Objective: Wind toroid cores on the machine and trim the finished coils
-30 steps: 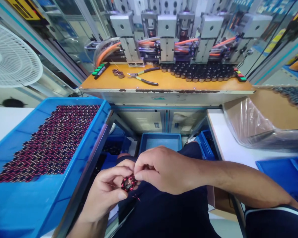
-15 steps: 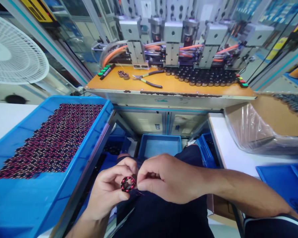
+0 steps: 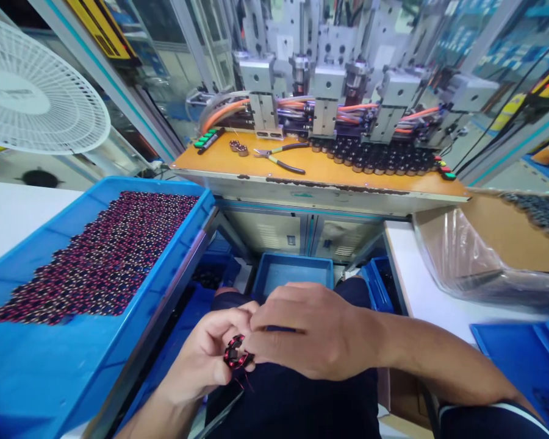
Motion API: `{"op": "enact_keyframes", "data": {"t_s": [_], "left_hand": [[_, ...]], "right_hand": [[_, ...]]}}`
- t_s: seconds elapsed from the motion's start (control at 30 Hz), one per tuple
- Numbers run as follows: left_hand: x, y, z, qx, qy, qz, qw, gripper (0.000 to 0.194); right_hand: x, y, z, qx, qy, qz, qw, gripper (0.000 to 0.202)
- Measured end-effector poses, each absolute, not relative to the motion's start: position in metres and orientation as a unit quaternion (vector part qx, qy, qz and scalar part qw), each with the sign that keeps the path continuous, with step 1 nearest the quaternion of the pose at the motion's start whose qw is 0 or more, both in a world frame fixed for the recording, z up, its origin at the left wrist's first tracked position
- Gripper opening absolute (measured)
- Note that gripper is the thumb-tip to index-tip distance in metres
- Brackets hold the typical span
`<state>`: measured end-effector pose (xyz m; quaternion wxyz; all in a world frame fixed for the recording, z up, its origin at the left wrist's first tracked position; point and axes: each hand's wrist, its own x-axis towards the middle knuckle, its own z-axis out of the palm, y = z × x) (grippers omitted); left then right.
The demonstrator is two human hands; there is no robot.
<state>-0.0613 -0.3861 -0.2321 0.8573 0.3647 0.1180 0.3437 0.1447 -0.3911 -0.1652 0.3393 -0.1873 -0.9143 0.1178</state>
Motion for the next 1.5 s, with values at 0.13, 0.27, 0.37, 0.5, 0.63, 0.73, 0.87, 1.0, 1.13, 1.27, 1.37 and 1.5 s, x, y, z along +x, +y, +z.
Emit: {"op": "enact_keyframes", "data": {"t_s": [0.13,0.27,0.37,0.5,0.63,0.73,0.87,1.0,1.13,1.27,1.37,1.5], "left_hand": [[-0.062,-0.387,-0.231,0.353,0.124,0.336,0.864,0.033],[-0.062,-0.386,-0.231,0.361,0.129,0.333,0.861,0.033],[-0.061,-0.386,-0.23,0.383,0.131,0.346,0.846,0.033],[-0.06,-0.386,-0.228,0.457,0.154,0.411,0.774,0.031],[-0.06,-0.388,-0.227,0.54,0.181,0.48,0.668,0.034],[-0.063,-0.388,-0.225,0.544,0.212,0.467,0.664,0.044],[-0.069,-0.388,-0.226,0.527,0.232,0.361,0.734,0.025],[-0.069,-0.391,-0.23,0.517,0.227,0.413,0.715,0.028],[-0.065,-0.391,-0.231,0.526,0.193,0.476,0.677,0.037],[-0.063,-0.384,-0.231,0.527,0.116,0.496,0.681,0.029],[-0.06,-0.383,-0.233,0.474,0.058,0.51,0.716,0.028],[-0.06,-0.384,-0.235,0.392,0.043,0.474,0.787,0.036]], "right_hand": [[0.146,-0.39,-0.167,-0.174,-0.918,0.115,0.339,0.01],[0.146,-0.389,-0.173,-0.165,-0.912,0.105,0.36,0.008],[0.142,-0.39,-0.179,-0.176,-0.892,0.101,0.404,0.009],[0.134,-0.399,-0.187,-0.229,-0.851,0.104,0.461,0.015],[0.125,-0.409,-0.194,-0.312,-0.799,0.103,0.503,0.017],[0.122,-0.411,-0.198,-0.328,-0.787,0.083,0.515,0.018],[0.123,-0.41,-0.201,-0.332,-0.791,0.069,0.508,0.019],[0.121,-0.41,-0.203,-0.351,-0.787,0.057,0.505,0.019],[0.119,-0.41,-0.203,-0.377,-0.774,0.043,0.507,0.016],[0.122,-0.409,-0.201,-0.379,-0.776,0.054,0.502,0.012],[0.126,-0.413,-0.196,-0.357,-0.798,0.071,0.481,0.011],[0.13,-0.423,-0.189,-0.339,-0.826,0.08,0.443,0.013]]}}
